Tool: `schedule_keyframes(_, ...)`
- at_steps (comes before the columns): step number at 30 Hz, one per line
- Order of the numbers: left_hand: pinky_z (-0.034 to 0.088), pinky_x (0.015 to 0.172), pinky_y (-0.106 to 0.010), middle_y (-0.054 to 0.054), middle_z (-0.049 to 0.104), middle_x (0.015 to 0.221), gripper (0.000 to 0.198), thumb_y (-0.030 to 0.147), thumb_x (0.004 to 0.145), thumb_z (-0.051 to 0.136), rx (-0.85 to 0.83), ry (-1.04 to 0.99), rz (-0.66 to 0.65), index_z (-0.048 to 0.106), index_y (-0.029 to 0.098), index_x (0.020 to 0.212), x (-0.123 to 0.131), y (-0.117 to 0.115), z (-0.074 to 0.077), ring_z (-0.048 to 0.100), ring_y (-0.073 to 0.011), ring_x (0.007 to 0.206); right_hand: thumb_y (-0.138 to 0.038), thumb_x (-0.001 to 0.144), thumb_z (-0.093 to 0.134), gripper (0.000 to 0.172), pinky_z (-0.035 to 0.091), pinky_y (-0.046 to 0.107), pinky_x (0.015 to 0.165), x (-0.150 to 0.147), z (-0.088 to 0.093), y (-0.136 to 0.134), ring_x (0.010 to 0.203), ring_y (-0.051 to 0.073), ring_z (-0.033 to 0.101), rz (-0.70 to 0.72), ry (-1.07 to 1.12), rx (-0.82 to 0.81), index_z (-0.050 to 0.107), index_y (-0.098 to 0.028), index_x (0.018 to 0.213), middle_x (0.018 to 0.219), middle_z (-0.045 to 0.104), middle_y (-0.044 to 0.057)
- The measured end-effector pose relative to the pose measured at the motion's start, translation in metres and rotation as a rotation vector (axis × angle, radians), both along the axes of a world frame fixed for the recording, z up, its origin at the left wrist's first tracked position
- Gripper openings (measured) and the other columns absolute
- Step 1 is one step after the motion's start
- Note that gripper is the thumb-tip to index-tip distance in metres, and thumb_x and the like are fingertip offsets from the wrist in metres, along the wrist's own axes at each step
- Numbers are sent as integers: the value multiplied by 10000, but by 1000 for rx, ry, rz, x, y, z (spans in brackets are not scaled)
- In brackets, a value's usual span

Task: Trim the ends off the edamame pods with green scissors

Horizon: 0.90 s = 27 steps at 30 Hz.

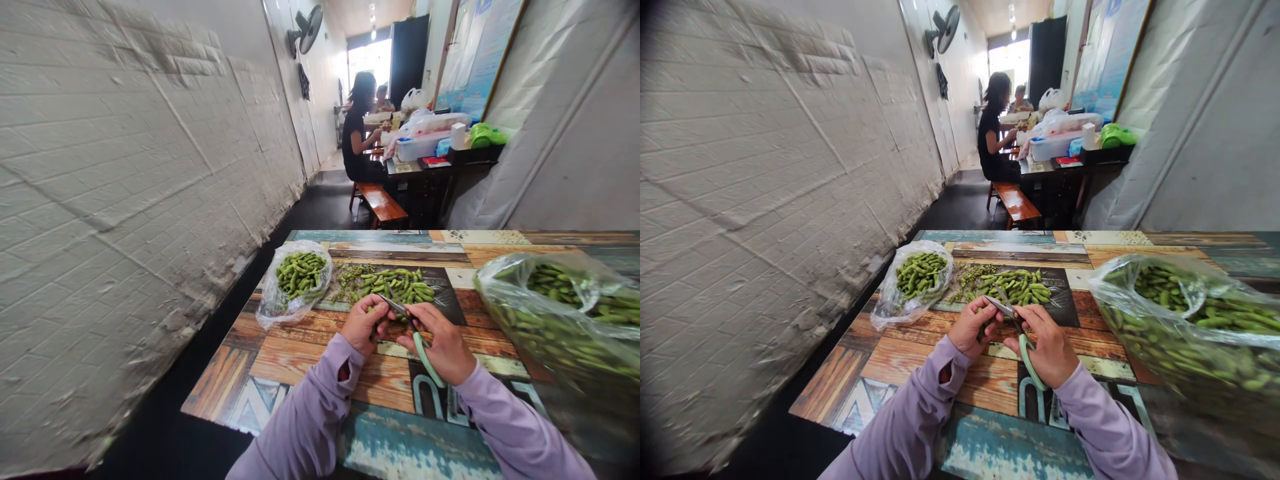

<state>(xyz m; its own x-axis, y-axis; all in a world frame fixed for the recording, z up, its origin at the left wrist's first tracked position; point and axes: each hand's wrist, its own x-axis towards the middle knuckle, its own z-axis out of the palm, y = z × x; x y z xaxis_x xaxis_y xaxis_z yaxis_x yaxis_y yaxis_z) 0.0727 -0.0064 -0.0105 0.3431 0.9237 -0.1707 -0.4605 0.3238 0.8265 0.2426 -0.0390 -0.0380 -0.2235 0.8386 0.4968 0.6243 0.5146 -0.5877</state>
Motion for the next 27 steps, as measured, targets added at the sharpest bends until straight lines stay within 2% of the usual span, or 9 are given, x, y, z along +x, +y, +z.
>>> schedule_keyframes(10,163,304,-137,34,577,557,413,424,584,773,-12,44,-18,525,141,754,4,-3,-2,355,-11,331,-323,800,594,396,539,346,768,-3,1,-2,859,200,623,-30,5,22,531,-198,1170,1053,600,89)
schedule_keyframes(19,167,312,-132,46,555,526,421,399,563,790,-25,45,3,519,150,768,1,-1,0,358,-16,335,-324,807,596,393,542,346,773,2,0,0,886,217,631,-5,-45,16,543,-198,1176,1035,620,95)
schedule_keyframes(24,178,312,-132,66,511,508,414,370,569,785,-7,53,47,529,157,815,-4,4,-2,350,-21,344,-323,821,586,361,536,349,809,2,-3,1,912,215,636,-14,-22,53,565,-206,1162,1025,642,87)
schedule_keyframes(27,194,316,-132,85,451,493,390,331,573,776,9,36,102,525,163,820,-9,8,-1,338,-24,356,-366,814,596,370,527,345,815,5,0,3,913,217,634,-82,26,48,582,-188,1138,1004,650,94)
